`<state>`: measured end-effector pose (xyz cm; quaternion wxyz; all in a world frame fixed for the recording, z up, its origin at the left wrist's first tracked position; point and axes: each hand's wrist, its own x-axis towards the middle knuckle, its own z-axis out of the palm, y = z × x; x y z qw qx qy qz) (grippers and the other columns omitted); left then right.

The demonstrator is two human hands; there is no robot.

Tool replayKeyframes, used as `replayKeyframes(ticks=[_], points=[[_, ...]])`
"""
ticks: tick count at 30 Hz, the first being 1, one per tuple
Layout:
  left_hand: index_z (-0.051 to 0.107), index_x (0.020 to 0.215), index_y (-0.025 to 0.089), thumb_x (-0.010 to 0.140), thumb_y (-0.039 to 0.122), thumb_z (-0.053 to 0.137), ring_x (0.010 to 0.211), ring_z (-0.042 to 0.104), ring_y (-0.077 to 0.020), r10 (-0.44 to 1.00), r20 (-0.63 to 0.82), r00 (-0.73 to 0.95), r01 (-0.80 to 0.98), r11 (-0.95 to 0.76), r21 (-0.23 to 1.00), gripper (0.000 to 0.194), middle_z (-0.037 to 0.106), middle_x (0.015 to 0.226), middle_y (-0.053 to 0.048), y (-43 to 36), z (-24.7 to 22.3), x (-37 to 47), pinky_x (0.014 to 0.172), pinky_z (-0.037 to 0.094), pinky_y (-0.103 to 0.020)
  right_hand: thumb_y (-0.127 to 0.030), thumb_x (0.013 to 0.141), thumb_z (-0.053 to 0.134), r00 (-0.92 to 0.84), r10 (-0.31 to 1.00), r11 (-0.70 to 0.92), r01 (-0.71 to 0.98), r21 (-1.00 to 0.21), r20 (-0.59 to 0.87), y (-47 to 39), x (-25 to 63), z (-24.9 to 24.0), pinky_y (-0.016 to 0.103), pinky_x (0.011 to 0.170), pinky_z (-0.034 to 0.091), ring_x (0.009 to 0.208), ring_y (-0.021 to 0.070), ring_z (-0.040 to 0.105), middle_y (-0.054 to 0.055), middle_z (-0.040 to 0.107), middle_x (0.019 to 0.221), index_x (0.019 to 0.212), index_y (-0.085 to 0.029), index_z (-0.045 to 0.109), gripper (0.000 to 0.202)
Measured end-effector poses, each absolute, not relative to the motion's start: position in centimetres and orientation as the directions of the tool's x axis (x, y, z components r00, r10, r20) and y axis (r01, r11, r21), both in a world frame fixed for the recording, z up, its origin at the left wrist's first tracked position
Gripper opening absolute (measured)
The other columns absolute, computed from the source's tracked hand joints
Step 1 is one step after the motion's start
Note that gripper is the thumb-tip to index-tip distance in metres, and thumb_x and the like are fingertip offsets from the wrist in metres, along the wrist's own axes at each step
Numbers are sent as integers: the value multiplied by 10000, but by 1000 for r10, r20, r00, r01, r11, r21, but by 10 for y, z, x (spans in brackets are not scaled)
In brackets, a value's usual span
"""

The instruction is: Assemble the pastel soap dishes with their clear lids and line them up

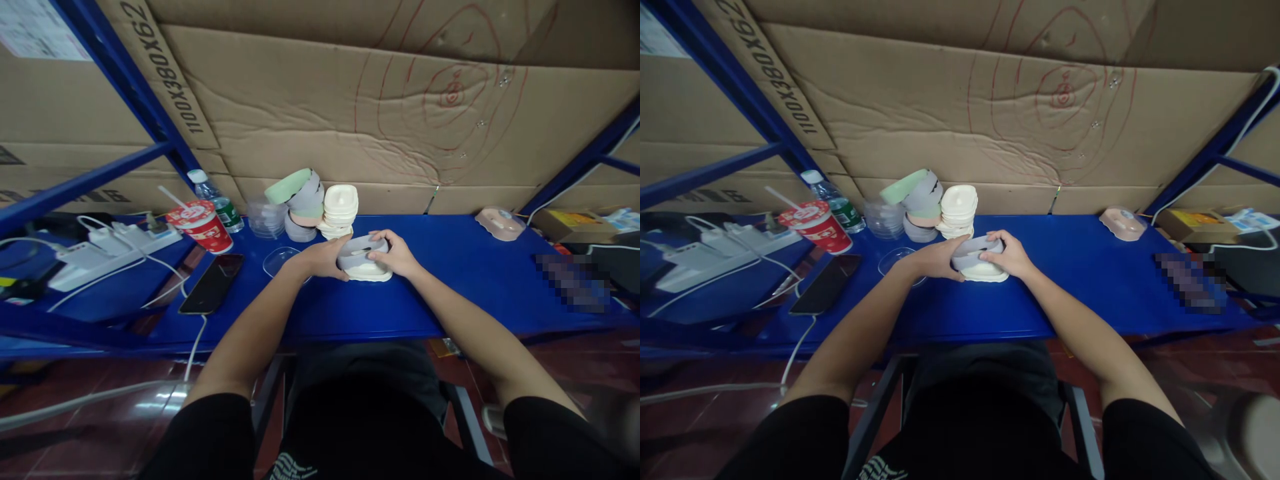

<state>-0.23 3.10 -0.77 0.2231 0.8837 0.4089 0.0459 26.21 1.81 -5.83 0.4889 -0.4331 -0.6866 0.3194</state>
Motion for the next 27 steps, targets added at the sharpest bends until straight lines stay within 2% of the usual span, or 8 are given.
replayKeyframes(ticks=[4,7,10,13,17,20,23,27], points=[[134,1733,173,693,590,871,1513,487,-406,767,-97,634,723,-543,427,1342,432,1692,-210,30,-2,-6,1188,444,-462,-804,635,857,6,876,455,322,-830,482,20,276,-44,517,1031,552,1190,339,719,137,758,1275,938,-247,671,661],[148,1734,152,797,601,782,1415,590,-369,788,-111,606,750,-519,410,1218,572,1582,-195,28,0,-4,1146,473,-437,-923,746,661,195,906,304,315,-899,375,22,299,-31,419,733,617,873,302,771,106,786,946,875,-245,647,691],[283,1708,160,866,590,707,1395,606,-346,784,-123,608,763,-534,363,1036,605,1556,-163,28,-3,1,1139,473,-421,-953,858,453,274,930,128,378,-917,243,24,323,-24,337,511,533,598,251,707,62,693,664,812,-233,633,743],[375,1676,164,937,497,620,1404,604,-315,769,-121,627,760,-571,309,847,602,1572,-136,28,-8,5,1152,467,-392,-909,914,423,347,892,53,556,-829,290,28,338,-23,305,458,469,497,219,648,34,602,550,712,-234,577,722],[425,1653,190,936,232,525,1402,614,-265,775,-92,625,771,-595,227,725,620,1566,-84,29,-13,7,1148,481,-359,-742,964,553,292,948,-90,627,-774,126,33,344,-27,295,400,423,390,190,595,16,640,586,838,-222,634,541],[496,1602,201,953,161,469,1423,597,-237,797,-40,603,790,-590,171,651,615,1574,-66,29,-14,8,1165,473,-353,-587,1007,564,200,980,-151,742,-653,1,34,342,-30,288,423,438,381,181,602,24,665,586,893,-206,675,413],[606,1498,224,1003,254,495,1390,619,-244,817,44,575,805,-575,145,508,652,1529,-69,28,-8,8,1130,494,-358,-493,1015,564,129,990,-65,793,-606,62,34,341,-33,290,491,493,421,160,629,59,773,768,1013,-193,730,343],[781,1124,234,1014,470,538,1105,728,-261,878,84,472,862,-479,168,356,814,1111,-67,26,13,-3,915,544,-347,-316,986,574,79,975,63,798,-599,209,34,339,-36,333,707,595,639,180,732,100,812,1140,1246,-198,727,324]])
